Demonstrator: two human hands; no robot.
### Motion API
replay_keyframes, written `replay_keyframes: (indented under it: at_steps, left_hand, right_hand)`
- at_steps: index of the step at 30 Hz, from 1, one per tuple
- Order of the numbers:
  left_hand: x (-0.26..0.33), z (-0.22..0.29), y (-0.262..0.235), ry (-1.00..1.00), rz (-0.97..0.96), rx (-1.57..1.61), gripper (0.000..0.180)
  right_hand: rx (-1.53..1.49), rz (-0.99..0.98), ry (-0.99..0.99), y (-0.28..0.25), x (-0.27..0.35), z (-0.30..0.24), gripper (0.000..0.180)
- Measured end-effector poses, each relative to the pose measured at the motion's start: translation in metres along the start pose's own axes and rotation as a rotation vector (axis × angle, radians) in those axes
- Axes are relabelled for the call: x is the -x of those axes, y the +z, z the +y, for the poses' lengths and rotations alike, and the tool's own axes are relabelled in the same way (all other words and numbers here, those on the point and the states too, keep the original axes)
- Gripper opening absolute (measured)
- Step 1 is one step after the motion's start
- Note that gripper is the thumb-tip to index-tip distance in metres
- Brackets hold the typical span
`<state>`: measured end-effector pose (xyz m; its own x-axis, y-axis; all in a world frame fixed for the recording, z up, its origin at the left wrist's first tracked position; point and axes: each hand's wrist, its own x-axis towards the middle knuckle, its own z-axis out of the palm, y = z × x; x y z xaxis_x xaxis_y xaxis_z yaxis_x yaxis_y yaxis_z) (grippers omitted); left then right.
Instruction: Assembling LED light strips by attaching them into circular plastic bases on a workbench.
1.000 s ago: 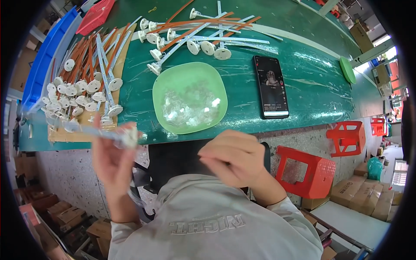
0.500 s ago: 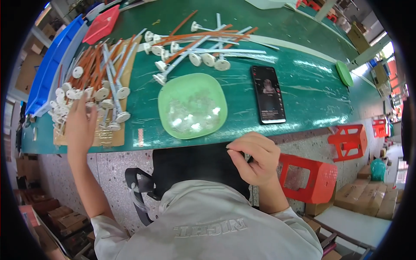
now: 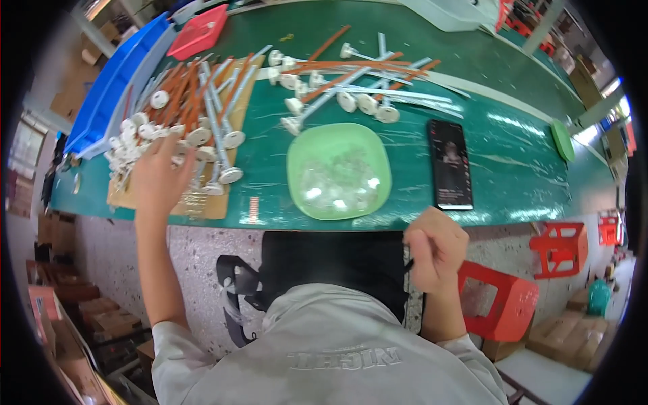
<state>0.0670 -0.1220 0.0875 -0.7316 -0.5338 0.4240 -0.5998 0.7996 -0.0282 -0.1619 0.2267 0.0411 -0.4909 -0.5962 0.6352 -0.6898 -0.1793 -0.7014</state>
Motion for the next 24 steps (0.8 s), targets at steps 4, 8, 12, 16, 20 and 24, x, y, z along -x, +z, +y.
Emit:
replay_keyframes:
  at_steps: [4, 8, 12, 16, 20, 24]
  left_hand:
    - [-0.006, 0.0, 0.002, 0.044, 0.088, -0.06, 0.035]
    - [-0.007, 0.005, 0.006, 0.001, 0.043, -0.053, 0.037]
    - [-0.012, 0.011, 0.008, -0.009, 0.028, -0.073, 0.038]
    - [-0.01, 0.016, 0.01, 0.061, 0.199, -0.123, 0.032]
    - [0.009, 0.037, 0.008, 0.24, 0.355, 0.028, 0.028]
    - [0.025, 0.065, 0.015, 0.409, 0.38, 0.202, 0.029]
  right_hand:
    - [-0.059, -0.002, 0.064, 0.014, 0.001, 0.003, 0.011]
    - [-0.16, 0.023, 0.066, 0.01, 0.0, 0.004, 0.018]
    - [-0.124, -0.034, -0.137, 0.004, 0.001, 0.022, 0.017]
    - [-0.067, -0.057, -0.163, 0.001, -0.003, 0.032, 0.009]
    - [-0.023, -0.049, -0.147, 0.0, -0.007, 0.041, 0.006]
    - [0.014, 0.052, -0.07, 0.013, -0.01, 0.046, 0.005]
